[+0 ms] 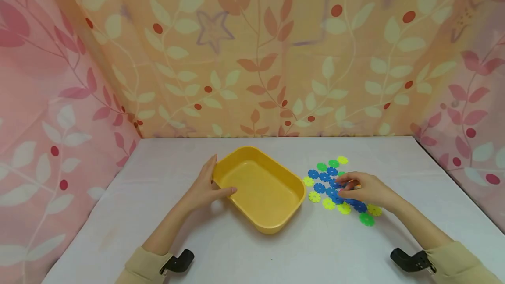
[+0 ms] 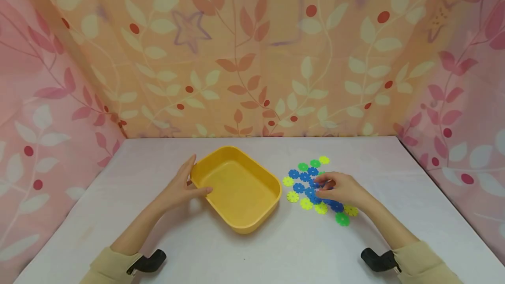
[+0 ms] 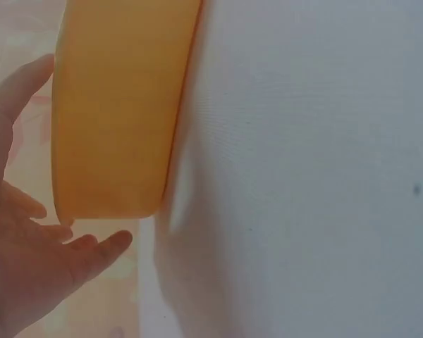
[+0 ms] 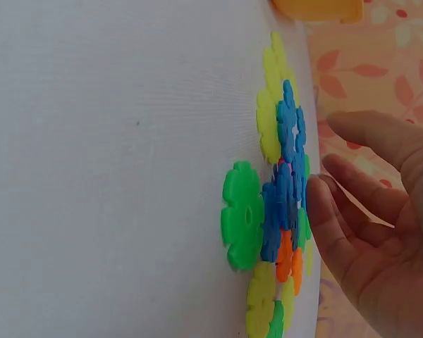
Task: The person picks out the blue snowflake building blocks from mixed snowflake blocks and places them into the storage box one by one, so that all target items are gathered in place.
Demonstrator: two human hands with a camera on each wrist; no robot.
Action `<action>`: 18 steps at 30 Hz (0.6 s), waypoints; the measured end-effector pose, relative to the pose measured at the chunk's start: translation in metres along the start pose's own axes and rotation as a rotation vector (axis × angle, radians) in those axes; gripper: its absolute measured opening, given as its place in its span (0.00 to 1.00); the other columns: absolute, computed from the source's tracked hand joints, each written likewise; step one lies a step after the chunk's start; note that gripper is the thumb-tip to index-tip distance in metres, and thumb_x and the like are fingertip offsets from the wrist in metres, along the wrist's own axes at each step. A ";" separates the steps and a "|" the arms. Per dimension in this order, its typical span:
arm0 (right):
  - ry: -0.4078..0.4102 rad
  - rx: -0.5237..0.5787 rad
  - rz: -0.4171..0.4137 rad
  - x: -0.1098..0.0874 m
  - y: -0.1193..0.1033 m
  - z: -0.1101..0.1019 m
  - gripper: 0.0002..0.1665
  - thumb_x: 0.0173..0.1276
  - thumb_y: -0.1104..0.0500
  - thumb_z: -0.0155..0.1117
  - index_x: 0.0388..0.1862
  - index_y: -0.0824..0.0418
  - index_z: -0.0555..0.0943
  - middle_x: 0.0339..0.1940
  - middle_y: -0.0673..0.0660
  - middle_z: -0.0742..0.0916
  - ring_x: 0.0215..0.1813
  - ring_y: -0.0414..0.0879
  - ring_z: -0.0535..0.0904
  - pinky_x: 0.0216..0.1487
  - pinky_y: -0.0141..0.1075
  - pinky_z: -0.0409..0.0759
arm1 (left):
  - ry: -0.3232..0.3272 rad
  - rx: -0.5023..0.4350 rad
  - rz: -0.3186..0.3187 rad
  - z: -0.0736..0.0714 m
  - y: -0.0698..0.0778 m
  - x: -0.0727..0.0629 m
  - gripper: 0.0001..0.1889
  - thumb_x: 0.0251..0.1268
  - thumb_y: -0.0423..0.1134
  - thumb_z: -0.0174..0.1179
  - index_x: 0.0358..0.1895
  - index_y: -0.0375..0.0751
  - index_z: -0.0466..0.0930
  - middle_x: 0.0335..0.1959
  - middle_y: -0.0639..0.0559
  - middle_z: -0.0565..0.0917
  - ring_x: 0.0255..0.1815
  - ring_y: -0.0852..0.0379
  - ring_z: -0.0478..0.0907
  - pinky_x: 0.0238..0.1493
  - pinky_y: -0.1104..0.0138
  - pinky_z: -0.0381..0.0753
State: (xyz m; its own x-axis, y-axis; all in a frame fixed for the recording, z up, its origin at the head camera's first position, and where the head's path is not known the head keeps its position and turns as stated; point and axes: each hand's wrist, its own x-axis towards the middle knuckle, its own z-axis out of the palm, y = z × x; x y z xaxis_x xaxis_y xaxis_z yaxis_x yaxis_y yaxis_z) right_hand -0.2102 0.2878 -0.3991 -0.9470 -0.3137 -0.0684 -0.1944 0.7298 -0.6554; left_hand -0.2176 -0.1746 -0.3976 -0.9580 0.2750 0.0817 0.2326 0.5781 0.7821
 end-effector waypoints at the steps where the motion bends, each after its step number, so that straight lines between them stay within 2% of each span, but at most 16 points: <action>1: -0.014 -0.002 -0.017 -0.001 0.002 0.000 0.24 0.61 0.50 0.73 0.52 0.61 0.82 0.38 0.50 0.84 0.40 0.46 0.76 0.37 0.32 0.78 | -0.011 -0.017 -0.007 0.000 -0.001 -0.001 0.63 0.51 0.57 0.73 0.79 0.44 0.34 0.79 0.40 0.40 0.76 0.40 0.46 0.70 0.44 0.54; 7: -0.052 -0.020 -0.114 -0.005 0.010 0.002 0.20 0.58 0.51 0.75 0.46 0.59 0.84 0.39 0.49 0.84 0.39 0.42 0.76 0.39 0.30 0.78 | -0.057 -0.115 -0.025 0.002 -0.003 -0.004 0.63 0.53 0.53 0.73 0.79 0.44 0.31 0.78 0.39 0.38 0.75 0.38 0.50 0.70 0.47 0.56; 18: -0.037 -0.064 -0.145 -0.006 0.005 0.005 0.18 0.58 0.55 0.76 0.44 0.59 0.83 0.35 0.48 0.82 0.37 0.40 0.75 0.38 0.30 0.77 | -0.077 -0.152 -0.033 0.005 -0.009 -0.003 0.63 0.54 0.51 0.73 0.79 0.42 0.31 0.79 0.41 0.35 0.75 0.39 0.51 0.71 0.49 0.55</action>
State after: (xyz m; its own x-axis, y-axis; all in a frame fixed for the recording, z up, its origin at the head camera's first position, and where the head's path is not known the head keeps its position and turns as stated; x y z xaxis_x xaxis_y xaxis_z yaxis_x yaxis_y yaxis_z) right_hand -0.2037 0.2902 -0.4058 -0.8979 -0.4401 -0.0049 -0.3456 0.7119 -0.6113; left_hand -0.2163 -0.1764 -0.4077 -0.9478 0.3187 0.0115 0.1676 0.4669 0.8683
